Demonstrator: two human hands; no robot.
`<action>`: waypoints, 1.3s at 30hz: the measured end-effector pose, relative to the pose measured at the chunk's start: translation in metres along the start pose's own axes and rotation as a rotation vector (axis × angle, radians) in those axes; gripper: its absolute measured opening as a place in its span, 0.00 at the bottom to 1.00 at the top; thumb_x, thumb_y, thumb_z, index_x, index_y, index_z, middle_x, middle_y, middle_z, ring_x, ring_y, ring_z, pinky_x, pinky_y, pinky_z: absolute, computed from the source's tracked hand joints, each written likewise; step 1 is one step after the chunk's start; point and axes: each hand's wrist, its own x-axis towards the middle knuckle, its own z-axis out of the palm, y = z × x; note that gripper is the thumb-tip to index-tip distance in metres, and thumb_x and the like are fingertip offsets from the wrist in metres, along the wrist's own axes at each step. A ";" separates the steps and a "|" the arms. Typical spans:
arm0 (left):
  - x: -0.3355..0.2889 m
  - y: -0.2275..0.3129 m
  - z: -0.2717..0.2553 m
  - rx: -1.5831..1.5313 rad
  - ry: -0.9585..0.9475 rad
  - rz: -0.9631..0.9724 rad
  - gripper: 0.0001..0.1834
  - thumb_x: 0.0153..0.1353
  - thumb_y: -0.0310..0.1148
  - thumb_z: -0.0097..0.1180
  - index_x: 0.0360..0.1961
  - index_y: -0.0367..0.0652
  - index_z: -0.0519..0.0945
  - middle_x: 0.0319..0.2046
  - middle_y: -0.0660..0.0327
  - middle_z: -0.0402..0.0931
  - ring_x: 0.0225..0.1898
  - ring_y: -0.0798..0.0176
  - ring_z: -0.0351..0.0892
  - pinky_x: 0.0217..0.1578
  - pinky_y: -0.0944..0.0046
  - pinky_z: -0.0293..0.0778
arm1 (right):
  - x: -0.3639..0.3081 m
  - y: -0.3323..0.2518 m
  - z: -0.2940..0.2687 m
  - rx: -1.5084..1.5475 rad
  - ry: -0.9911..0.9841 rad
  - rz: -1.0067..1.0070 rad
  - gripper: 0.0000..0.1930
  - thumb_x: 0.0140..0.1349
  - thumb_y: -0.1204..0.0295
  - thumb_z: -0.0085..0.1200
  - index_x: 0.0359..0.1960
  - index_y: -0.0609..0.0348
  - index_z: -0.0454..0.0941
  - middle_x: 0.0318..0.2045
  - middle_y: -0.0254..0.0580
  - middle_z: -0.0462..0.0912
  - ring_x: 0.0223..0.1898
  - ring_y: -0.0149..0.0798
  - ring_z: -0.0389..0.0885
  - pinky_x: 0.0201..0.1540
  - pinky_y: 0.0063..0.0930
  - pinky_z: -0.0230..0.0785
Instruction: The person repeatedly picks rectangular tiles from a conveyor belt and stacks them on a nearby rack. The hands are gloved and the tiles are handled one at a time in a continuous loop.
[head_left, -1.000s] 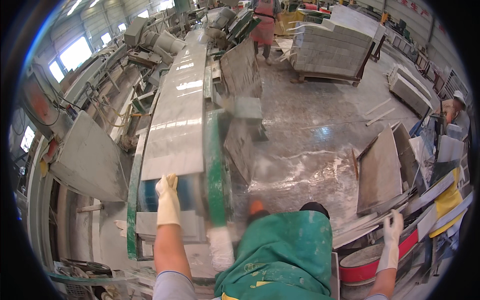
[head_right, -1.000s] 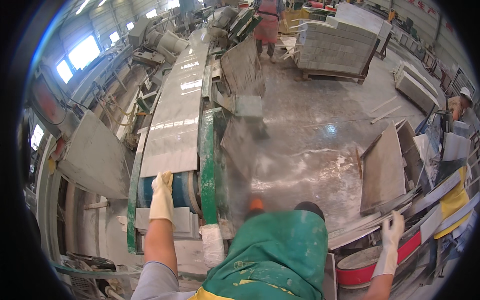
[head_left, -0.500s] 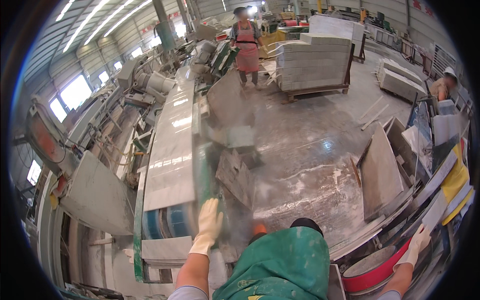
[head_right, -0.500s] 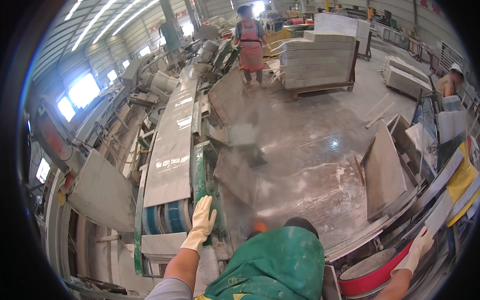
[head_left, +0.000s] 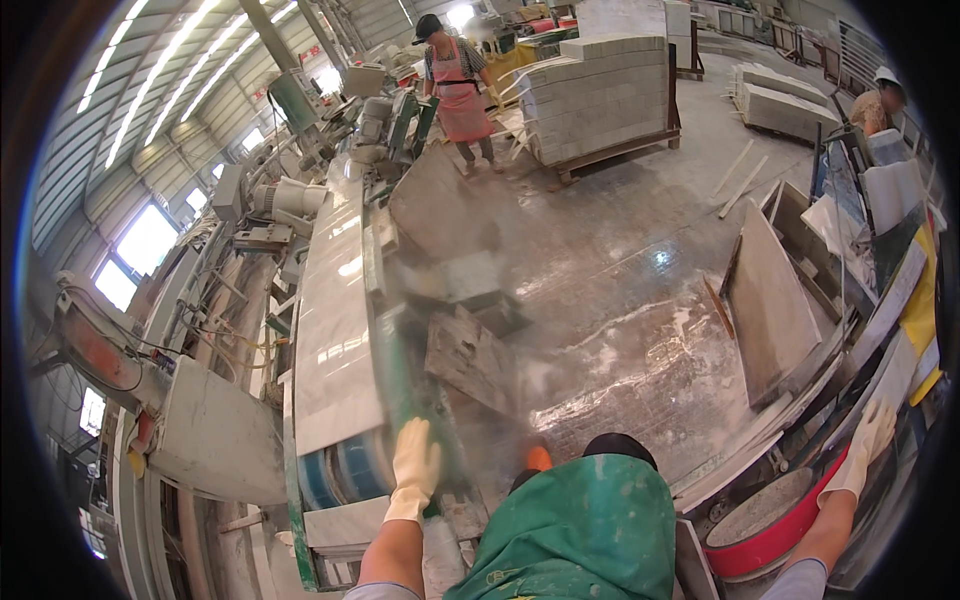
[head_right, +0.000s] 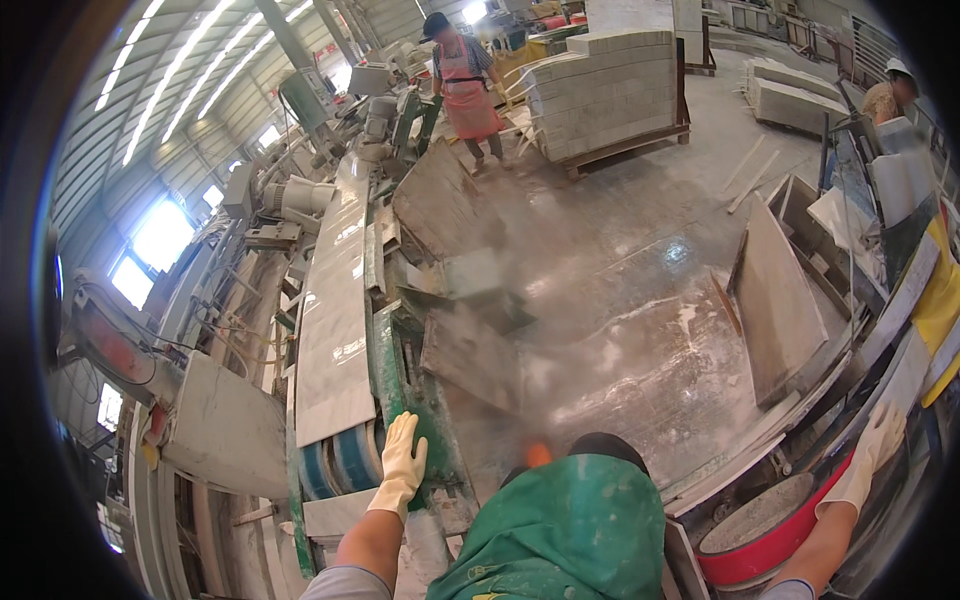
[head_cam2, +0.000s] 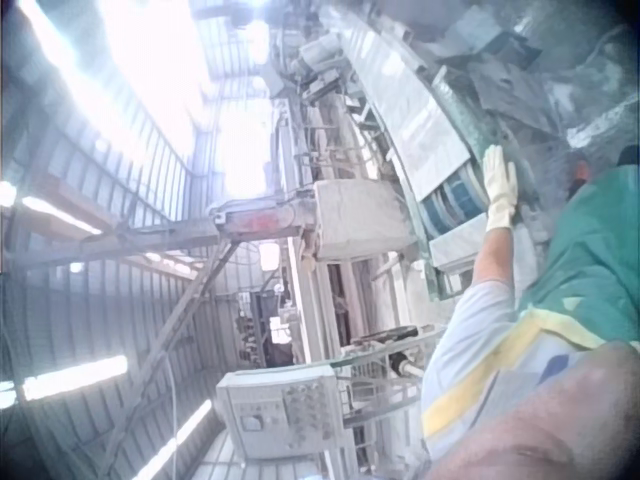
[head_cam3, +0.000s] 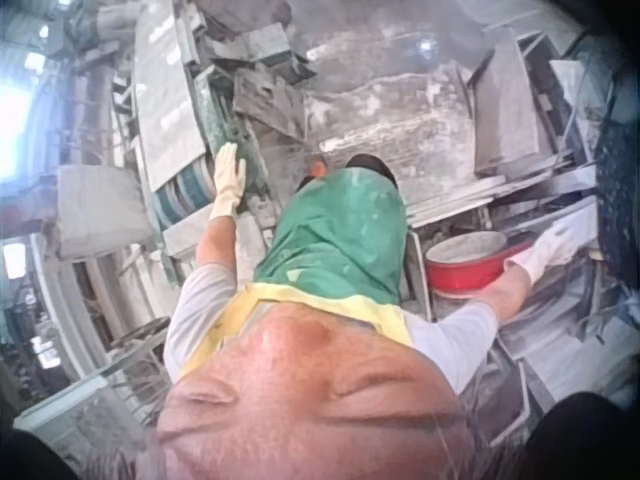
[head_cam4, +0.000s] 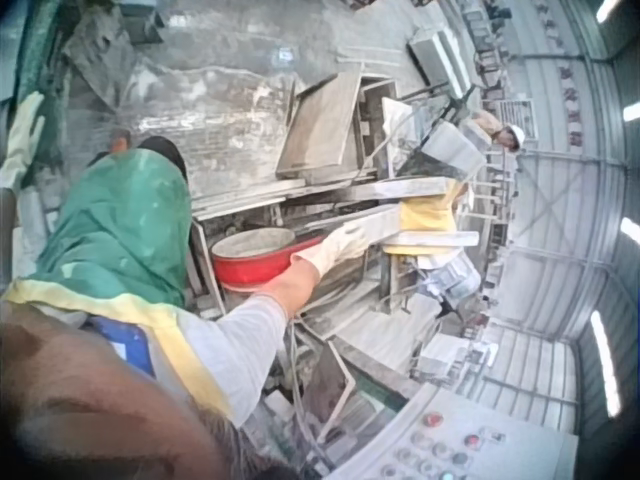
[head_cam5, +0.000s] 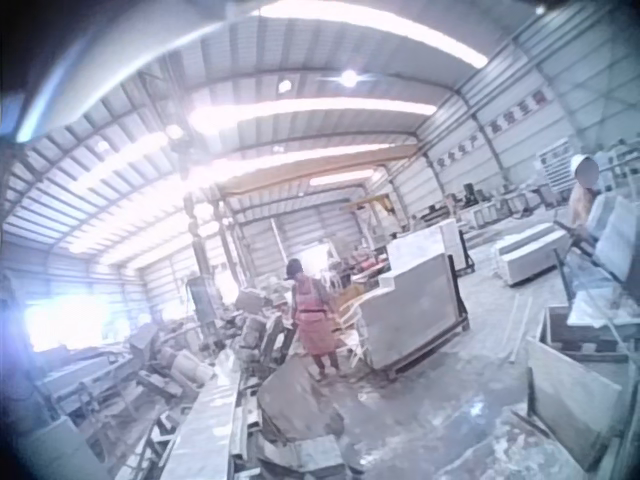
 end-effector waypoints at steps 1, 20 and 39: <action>0.000 -0.001 0.001 -0.004 0.002 -0.009 0.28 0.59 0.30 0.63 0.61 0.38 0.75 0.63 0.44 0.73 0.66 0.39 0.69 0.68 0.48 0.65 | 0.001 0.000 0.006 -0.011 -0.065 0.040 0.27 0.77 0.49 0.37 0.70 0.47 0.70 0.69 0.49 0.71 0.71 0.52 0.66 0.71 0.48 0.57; -0.004 -0.001 0.004 -0.004 0.041 -0.088 0.29 0.58 0.31 0.64 0.62 0.39 0.74 0.65 0.45 0.72 0.68 0.39 0.67 0.71 0.46 0.59 | -0.020 -0.011 -0.015 -0.014 -0.193 -0.022 0.30 0.77 0.46 0.34 0.74 0.45 0.63 0.72 0.49 0.66 0.73 0.55 0.61 0.71 0.55 0.56; -0.004 -0.001 0.004 -0.052 0.089 -0.083 0.29 0.58 0.32 0.64 0.61 0.40 0.75 0.64 0.47 0.73 0.67 0.41 0.68 0.71 0.46 0.59 | -0.043 -0.014 -0.023 0.022 -0.120 -0.051 0.29 0.77 0.48 0.36 0.72 0.47 0.66 0.72 0.48 0.67 0.72 0.53 0.63 0.70 0.53 0.58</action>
